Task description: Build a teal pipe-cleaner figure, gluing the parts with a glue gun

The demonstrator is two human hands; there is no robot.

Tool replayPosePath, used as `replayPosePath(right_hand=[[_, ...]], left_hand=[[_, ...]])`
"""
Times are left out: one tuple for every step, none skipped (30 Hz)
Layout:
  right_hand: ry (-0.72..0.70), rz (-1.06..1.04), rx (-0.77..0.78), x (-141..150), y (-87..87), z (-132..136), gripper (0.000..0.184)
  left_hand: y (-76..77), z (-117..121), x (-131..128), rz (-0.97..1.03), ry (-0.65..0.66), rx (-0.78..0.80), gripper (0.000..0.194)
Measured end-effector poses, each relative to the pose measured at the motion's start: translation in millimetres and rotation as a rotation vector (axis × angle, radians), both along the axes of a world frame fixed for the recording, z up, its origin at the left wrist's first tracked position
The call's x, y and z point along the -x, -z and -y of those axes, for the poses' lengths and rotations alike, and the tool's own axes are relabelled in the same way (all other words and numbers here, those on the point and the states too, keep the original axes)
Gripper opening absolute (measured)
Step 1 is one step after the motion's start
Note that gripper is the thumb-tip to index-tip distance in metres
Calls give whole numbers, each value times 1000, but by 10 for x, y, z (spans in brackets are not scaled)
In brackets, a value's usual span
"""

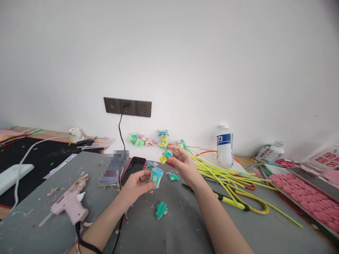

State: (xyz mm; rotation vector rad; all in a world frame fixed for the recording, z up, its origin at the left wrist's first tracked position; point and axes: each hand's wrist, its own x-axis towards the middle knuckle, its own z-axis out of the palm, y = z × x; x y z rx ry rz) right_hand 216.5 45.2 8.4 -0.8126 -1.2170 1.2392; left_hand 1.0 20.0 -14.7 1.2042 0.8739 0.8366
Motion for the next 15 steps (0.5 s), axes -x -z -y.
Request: replayPosePath(right_hand=[[2, 1, 3, 2, 5, -3, 38], [10, 10, -1, 2, 13, -6, 36], [17, 25, -7, 2, 21, -9, 33], [23, 40, -13, 3, 29, -11, 32], [29, 53, -17, 3, 35, -11, 32], [34, 64, -18, 5, 38, -10, 32], [39, 72, -14, 7, 38, -7, 33], [41, 77, -7, 11, 36, -3, 34], [42, 81, 5, 17, 32, 2, 34], [42, 81, 18, 23, 26, 7, 35], [42, 80, 31, 30, 21, 13, 35], [42, 78, 40, 38, 16, 18, 36], [44, 76, 42, 45, 11, 22, 35], [46, 77, 36, 53, 7, 26, 34], [48, 81, 27, 60, 4, 30, 33]], left_hand=[[5, -2, 0, 0, 2, 0, 41], [4, -2, 0, -2, 6, 1, 41], [-1, -1, -1, -3, 7, 2, 41], [-10, 2, -2, -6, 9, 2, 40], [-23, 6, -3, -9, 9, 4, 40], [-38, 10, -5, -13, 9, 7, 39], [-52, 15, -6, -18, 9, 11, 39], [-64, 20, -8, -20, 8, 15, 39], [-74, 23, -9, -22, 9, 17, 39], [-80, 25, -11, -22, 11, 20, 39], [-83, 26, -12, -22, 12, 21, 39], [-83, 25, -14, -22, 14, 21, 39], [-80, 23, -15, -21, 16, 20, 39], [-77, 20, -16, -21, 18, 20, 38], [-73, 16, -16, -21, 20, 19, 38]])
